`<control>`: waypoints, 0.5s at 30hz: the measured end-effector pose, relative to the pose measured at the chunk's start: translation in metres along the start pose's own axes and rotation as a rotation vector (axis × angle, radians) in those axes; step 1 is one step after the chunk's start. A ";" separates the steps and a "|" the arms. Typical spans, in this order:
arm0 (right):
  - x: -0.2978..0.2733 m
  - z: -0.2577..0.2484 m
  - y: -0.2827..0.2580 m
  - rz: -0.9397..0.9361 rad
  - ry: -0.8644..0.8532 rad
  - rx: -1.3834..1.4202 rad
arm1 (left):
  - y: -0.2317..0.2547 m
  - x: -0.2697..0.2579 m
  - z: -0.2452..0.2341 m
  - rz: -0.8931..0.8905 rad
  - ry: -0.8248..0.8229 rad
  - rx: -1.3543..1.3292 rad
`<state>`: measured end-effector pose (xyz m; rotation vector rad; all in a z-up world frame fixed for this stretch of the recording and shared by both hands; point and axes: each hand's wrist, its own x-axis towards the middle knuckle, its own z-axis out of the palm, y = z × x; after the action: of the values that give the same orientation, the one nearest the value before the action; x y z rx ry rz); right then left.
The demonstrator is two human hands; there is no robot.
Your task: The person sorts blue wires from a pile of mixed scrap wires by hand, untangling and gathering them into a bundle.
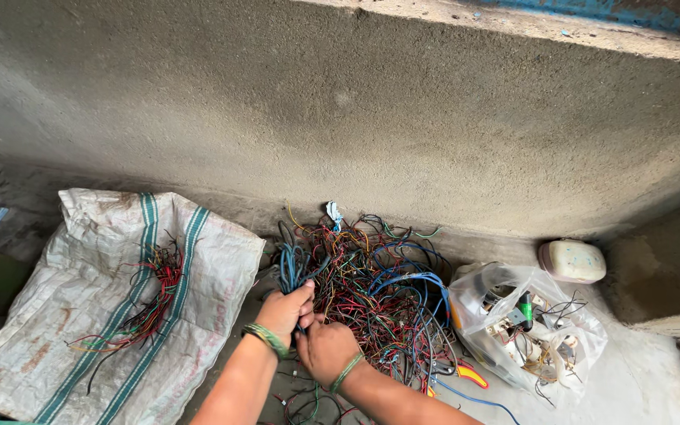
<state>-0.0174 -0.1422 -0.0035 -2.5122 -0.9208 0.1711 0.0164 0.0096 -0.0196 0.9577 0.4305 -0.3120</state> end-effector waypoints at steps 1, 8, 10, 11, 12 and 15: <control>0.000 0.005 -0.002 0.000 -0.001 0.001 | -0.008 0.006 -0.005 -0.001 0.000 0.000; 0.037 0.020 0.034 0.186 -0.169 0.635 | 0.030 0.008 -0.070 0.111 0.460 -0.114; 0.049 0.023 0.036 0.282 -0.062 0.653 | 0.051 0.000 -0.078 0.149 0.480 -0.113; 0.055 0.027 0.033 0.181 0.086 0.515 | 0.057 -0.002 -0.079 0.142 0.475 -0.101; 0.063 0.032 0.031 0.080 0.235 0.375 | 0.062 -0.003 -0.081 0.136 0.469 -0.086; 0.085 0.052 0.015 -0.139 0.140 0.251 | 0.059 -0.002 -0.083 0.112 0.418 -0.089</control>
<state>0.0424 -0.0786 -0.0535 -2.1926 -0.9491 0.0607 0.0225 0.1111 -0.0181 0.9559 0.7619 0.0130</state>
